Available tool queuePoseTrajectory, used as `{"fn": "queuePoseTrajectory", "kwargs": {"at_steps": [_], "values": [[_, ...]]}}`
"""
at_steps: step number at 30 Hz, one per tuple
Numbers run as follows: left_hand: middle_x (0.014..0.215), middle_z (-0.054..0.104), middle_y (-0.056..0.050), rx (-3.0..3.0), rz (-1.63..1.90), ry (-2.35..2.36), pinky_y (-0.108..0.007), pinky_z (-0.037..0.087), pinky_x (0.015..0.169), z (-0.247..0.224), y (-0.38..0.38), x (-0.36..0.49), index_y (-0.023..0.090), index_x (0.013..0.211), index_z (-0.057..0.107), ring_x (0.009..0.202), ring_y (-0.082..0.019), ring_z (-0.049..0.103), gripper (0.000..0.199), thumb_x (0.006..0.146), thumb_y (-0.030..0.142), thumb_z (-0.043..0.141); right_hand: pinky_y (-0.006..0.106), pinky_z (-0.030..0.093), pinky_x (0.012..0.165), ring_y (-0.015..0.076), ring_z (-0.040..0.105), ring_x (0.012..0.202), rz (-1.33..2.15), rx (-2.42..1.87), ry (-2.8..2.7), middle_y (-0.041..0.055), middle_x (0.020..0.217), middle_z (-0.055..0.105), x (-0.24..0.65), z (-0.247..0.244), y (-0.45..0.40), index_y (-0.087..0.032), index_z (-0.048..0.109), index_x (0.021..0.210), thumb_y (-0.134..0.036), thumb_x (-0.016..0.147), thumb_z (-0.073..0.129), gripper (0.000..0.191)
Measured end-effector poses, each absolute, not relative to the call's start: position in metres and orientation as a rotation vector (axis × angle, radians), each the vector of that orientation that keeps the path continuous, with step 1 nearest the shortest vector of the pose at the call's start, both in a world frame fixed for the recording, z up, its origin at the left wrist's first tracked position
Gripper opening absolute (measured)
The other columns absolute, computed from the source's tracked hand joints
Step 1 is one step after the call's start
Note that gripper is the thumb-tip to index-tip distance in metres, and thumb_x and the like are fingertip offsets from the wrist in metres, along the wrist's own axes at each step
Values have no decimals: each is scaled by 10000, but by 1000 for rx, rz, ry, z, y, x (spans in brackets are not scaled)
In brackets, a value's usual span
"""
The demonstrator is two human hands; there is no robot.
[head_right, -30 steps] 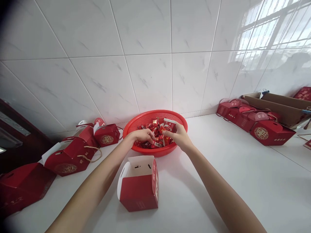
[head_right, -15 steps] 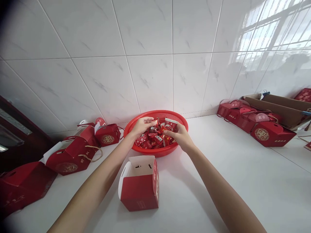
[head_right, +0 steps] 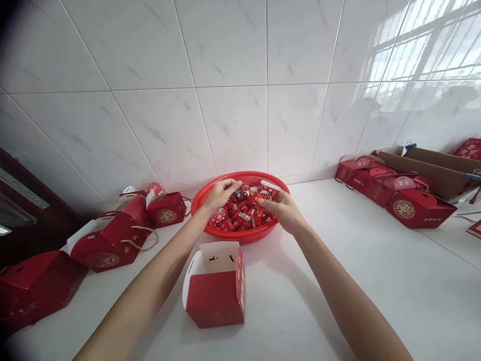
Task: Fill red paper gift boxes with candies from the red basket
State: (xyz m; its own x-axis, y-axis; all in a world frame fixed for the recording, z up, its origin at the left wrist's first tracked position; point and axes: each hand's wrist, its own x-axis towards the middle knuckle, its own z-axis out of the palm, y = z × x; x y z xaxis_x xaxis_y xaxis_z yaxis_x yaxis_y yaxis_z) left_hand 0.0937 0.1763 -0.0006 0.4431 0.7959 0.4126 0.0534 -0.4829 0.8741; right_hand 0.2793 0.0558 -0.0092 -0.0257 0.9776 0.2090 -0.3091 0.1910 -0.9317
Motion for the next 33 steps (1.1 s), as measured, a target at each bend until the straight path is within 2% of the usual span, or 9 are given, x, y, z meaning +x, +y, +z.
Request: {"fn": "queuePoseTrajectory", "kwargs": {"at_steps": [4,7,12,15,20,26,33], "values": [[691,616,-5,1898,1140,658,-297,470,710,1,174,95,178,679,632,688,-156,550,550,732,721,704,462,545,1047,286,697,1133,1239,-812,-1092,82,1188,762,275,-7,54,-200,770,1077,-330,695,916,430],[645,563,10,1926,1210,624,-276,440,623,3,169,96,185,655,590,617,-133,499,561,748,729,690,470,551,1028,277,709,1086,1242,-810,-1113,78,1158,768,271,-5,53,-208,770,1081,-346,697,914,433],[588,488,31,1960,1423,612,-251,376,530,8,159,95,200,649,524,542,-111,431,527,833,682,632,496,551,1032,280,693,1109,1276,-773,-1089,76,1161,759,262,-4,50,-205,749,1100,-341,702,914,452],[547,459,42,2016,1526,635,-246,346,501,10,152,89,203,640,523,501,-105,403,469,880,596,609,486,544,1055,271,683,1137,1305,-705,-1134,72,1185,751,256,-1,46,-203,744,1117,-331,739,892,426],[526,475,33,2106,1779,729,-258,359,560,9,134,70,202,555,483,520,-108,415,412,875,423,617,457,554,1007,259,714,1061,1315,-685,-1242,91,1165,758,247,7,36,-197,728,1162,-334,792,856,415],[465,475,54,2421,2243,747,-232,329,490,12,112,49,200,555,482,442,-88,406,363,901,219,593,422,547,1003,238,711,1067,1312,-619,-1367,98,1221,739,239,16,26,-209,687,1276,-307,851,809,452],[438,417,80,2453,2041,555,-206,254,415,30,88,27,187,553,481,392,-54,321,350,880,162,601,466,515,1065,269,684,1151,1345,-630,-1486,108,1271,721,245,32,10,-214,674,1316,-300,864,801,478]]}}
